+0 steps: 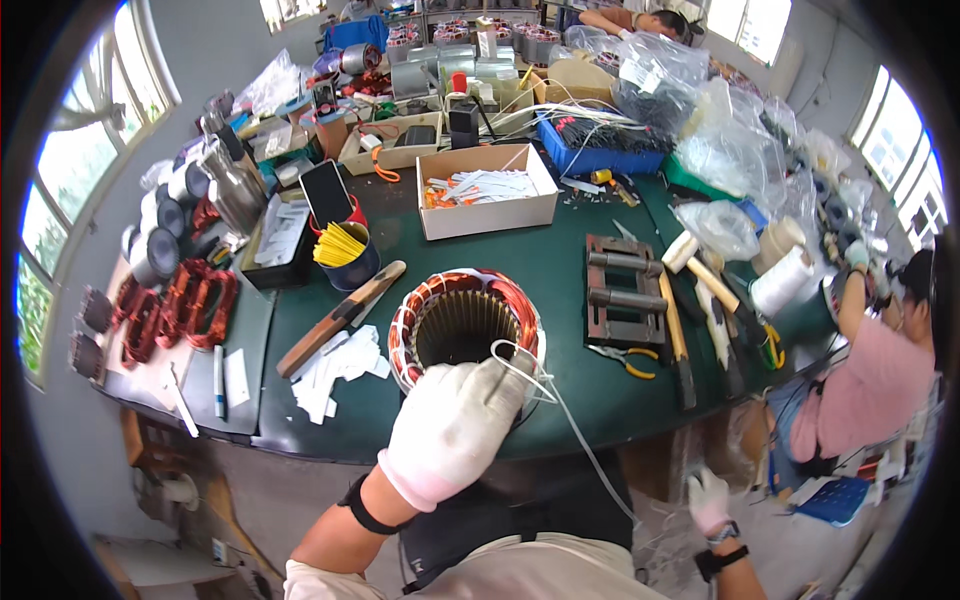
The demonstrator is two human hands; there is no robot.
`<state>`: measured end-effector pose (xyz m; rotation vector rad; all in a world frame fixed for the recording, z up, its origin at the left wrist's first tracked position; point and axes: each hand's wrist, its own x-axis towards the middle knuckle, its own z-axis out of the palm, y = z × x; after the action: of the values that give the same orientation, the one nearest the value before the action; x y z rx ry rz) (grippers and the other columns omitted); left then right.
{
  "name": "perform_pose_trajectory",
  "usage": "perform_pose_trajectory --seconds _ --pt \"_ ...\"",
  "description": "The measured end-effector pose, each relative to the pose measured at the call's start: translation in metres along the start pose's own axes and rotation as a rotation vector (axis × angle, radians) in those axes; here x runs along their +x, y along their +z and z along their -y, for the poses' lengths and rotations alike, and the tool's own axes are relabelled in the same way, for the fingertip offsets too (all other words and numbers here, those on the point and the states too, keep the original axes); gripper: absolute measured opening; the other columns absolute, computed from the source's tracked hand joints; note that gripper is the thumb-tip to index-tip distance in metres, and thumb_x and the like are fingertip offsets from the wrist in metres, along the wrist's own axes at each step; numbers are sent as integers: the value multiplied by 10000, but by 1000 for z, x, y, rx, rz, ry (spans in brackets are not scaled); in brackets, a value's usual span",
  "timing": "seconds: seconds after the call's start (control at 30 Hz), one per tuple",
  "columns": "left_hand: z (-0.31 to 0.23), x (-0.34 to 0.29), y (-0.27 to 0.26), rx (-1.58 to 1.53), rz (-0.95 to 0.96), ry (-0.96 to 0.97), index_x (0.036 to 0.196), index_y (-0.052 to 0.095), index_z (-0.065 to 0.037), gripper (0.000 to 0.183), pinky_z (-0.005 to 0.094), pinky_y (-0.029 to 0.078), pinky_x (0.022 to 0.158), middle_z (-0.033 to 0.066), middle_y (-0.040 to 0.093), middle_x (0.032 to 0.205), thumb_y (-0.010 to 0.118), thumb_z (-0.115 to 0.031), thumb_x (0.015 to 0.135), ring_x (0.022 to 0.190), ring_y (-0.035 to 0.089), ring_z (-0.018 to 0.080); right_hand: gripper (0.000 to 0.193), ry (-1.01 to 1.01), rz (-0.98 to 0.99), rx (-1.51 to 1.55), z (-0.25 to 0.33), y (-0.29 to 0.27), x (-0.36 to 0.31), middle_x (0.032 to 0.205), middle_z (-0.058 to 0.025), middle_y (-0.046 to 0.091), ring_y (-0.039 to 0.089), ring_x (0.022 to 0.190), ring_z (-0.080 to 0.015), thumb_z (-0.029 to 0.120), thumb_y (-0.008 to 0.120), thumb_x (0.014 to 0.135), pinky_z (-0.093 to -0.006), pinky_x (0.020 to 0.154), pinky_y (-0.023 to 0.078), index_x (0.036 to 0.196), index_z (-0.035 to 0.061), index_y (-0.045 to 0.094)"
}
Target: Assembling and tying wires on a motor stator in a workshop.
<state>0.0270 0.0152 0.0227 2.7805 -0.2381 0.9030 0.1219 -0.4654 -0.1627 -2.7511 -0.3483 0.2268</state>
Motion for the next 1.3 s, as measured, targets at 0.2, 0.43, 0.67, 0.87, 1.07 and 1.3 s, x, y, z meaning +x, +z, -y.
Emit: perform_pose_trajectory --seconds 0.2,0.43,0.67,0.87,1.07,1.3 --pt "-2 3 8 -35 -61 -46 1287 691 5 492 329 476 587 15 598 824 697 -112 808 669 610 163 190 -323 -68 592 273 -84 96 835 -105 713 626 644 -131 117 623 1005 -288 620 502 1077 -25 728" --pt "2 -10 28 47 -118 39 1202 731 28 403 274 489 697 106 685 945 628 -206 891 816 654 180 206 -384 93 653 376 -85 134 765 3 643 514 598 -33 184 651 1017 -220 523 378 1053 -15 688" --pt "24 -8 8 116 -117 67 1152 729 13 352 304 471 754 105 686 957 557 -231 966 836 635 203 242 -167 39 706 390 -81 110 801 -37 691 515 636 -38 190 654 1010 -222 559 398 1046 -49 662" --pt "23 -9 16 45 -112 111 1118 744 -12 321 315 480 777 101 696 965 565 -226 959 859 646 211 258 -197 51 660 380 -85 103 939 -73 729 613 822 -84 196 656 1022 -266 753 512 1069 -58 648" --pt "24 -19 27 -8 -191 114 1053 712 -42 238 270 431 718 46 649 910 577 -209 948 778 602 147 186 -370 95 615 378 -79 103 970 -62 714 617 872 -82 128 616 1051 -268 808 510 1093 -51 643" --pt "39 -8 0 -189 -32 105 1149 794 -99 385 302 462 525 -40 610 746 714 -159 777 613 617 128 287 -337 180 820 332 -57 67 762 -32 655 593 591 -73 142 504 1114 -253 560 485 1233 -48 683"
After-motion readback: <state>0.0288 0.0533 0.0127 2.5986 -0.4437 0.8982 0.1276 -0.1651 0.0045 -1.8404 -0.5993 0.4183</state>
